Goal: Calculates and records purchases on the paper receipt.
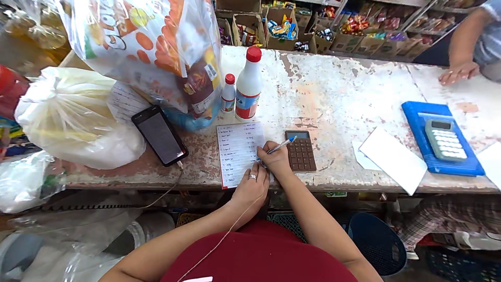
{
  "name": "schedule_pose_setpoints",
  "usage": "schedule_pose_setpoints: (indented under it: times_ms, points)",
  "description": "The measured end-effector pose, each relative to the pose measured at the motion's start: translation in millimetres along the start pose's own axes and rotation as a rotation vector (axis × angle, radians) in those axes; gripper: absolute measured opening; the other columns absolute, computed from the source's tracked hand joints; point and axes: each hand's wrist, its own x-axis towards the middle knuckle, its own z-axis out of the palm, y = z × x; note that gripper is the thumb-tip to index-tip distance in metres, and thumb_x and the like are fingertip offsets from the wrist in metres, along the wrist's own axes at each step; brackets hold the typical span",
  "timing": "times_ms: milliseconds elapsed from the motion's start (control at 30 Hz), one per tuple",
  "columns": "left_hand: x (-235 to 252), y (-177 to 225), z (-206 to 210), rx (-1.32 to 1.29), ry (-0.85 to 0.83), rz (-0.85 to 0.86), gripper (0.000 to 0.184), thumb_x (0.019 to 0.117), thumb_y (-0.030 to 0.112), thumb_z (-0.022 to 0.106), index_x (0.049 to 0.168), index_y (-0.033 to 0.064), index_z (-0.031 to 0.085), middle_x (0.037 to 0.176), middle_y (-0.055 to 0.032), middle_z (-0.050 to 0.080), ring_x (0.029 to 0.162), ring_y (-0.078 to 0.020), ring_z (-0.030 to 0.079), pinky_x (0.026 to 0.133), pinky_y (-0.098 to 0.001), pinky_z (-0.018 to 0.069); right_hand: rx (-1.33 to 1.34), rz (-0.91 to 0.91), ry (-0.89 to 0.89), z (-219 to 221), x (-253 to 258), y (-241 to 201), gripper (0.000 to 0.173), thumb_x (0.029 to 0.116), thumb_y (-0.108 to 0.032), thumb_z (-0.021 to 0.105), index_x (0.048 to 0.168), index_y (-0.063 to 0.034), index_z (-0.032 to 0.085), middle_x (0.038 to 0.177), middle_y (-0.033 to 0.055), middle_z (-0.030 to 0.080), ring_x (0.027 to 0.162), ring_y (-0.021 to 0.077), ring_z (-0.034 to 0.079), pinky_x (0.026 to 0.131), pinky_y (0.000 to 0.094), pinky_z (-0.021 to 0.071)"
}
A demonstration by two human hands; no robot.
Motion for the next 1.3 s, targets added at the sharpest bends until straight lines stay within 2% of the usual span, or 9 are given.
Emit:
schedule_pose_setpoints:
  times_ms: [233, 367, 600, 733, 867, 1067, 1167, 1300]
  points:
    - [0, -1, 2, 0.004, 0.009, 0.006, 0.076, 0.0987, 0.034, 0.062, 0.152, -0.0120, 0.034, 0.159, -0.0310, 0.035, 0.149, -0.0421, 0.036, 0.116, -0.0524, 0.0371, -0.040, 0.001, -0.002, 0, -1, 0, 0.031, 0.0911, -0.006, 0.070, 0.065, -0.0083, 0.054, 0.053, -0.0028, 0.048, 0.046, 0.0027, 0.043, 0.046, 0.0216, 0.0356]
    - [0, -2, 1, -0.028, -0.005, 0.005, 0.077, 0.0985, 0.033, 0.064, 0.152, -0.0125, 0.033, 0.160, -0.0319, 0.032, 0.150, -0.0430, 0.034, 0.117, -0.0530, 0.0358, -0.086, 0.034, -0.004, -1, -1, -3, 0.027, 0.0914, -0.008, 0.069, 0.068, -0.0061, 0.056, 0.055, -0.0001, 0.050, 0.048, 0.0068, 0.046, 0.048, 0.0269, 0.0380]
    - [0, -2, 2, 0.000, 0.019, 0.016, 0.076, 0.0984, 0.035, 0.063, 0.151, -0.0122, 0.035, 0.159, -0.0313, 0.034, 0.148, -0.0423, 0.037, 0.116, -0.0518, 0.0375, -0.050, 0.003, 0.017, -1, -3, -2, 0.029, 0.0907, -0.006, 0.069, 0.065, -0.0088, 0.054, 0.053, -0.0022, 0.048, 0.046, 0.0042, 0.044, 0.046, 0.0236, 0.0357]
    - [-1, -3, 2, -0.004, 0.014, 0.025, 0.078, 0.0987, 0.035, 0.062, 0.153, -0.0111, 0.032, 0.160, -0.0307, 0.033, 0.149, -0.0426, 0.034, 0.117, -0.0523, 0.0359, -0.024, 0.009, 0.025, -1, -2, -2, 0.030, 0.0908, -0.004, 0.069, 0.065, -0.0084, 0.054, 0.053, -0.0028, 0.047, 0.046, 0.0029, 0.043, 0.046, 0.0219, 0.0353]
    - [-1, -3, 1, -0.007, -0.011, 0.023, 0.079, 0.0981, 0.035, 0.064, 0.154, -0.0097, 0.031, 0.161, -0.0302, 0.031, 0.150, -0.0427, 0.033, 0.117, -0.0530, 0.0349, -0.110, 0.011, 0.011, -2, -2, -4, 0.031, 0.0915, -0.006, 0.069, 0.065, -0.0079, 0.053, 0.053, -0.0016, 0.046, 0.047, 0.0052, 0.042, 0.047, 0.0249, 0.0342]
    - [0, -4, 3, 0.008, 0.012, 0.022, 0.081, 0.0975, 0.035, 0.065, 0.155, -0.0100, 0.029, 0.162, -0.0303, 0.030, 0.150, -0.0422, 0.033, 0.117, -0.0519, 0.0360, -0.067, 0.022, 0.058, -4, 1, 3, 0.031, 0.0911, -0.010, 0.071, 0.065, -0.0084, 0.054, 0.054, -0.0029, 0.049, 0.047, 0.0037, 0.044, 0.048, 0.0237, 0.0368]
    - [1, -2, 2, 0.020, -0.019, 0.015, 0.081, 0.0986, 0.035, 0.063, 0.156, -0.0096, 0.028, 0.162, -0.0301, 0.030, 0.150, -0.0425, 0.032, 0.117, -0.0523, 0.0355, -0.082, 0.013, 0.025, -4, 4, 9, 0.030, 0.0901, -0.012, 0.069, 0.064, -0.0106, 0.054, 0.054, -0.0058, 0.048, 0.049, 0.0016, 0.044, 0.049, 0.0235, 0.0378]
    - [1, -3, 1, -0.025, -0.015, 0.015, 0.079, 0.0985, 0.033, 0.064, 0.155, -0.0093, 0.029, 0.161, -0.0304, 0.030, 0.150, -0.0430, 0.032, 0.117, -0.0537, 0.0353, -0.072, 0.011, 0.006, -5, 5, 9, 0.028, 0.0900, -0.013, 0.069, 0.065, -0.0099, 0.055, 0.055, -0.0049, 0.049, 0.050, 0.0032, 0.046, 0.050, 0.0249, 0.0393]
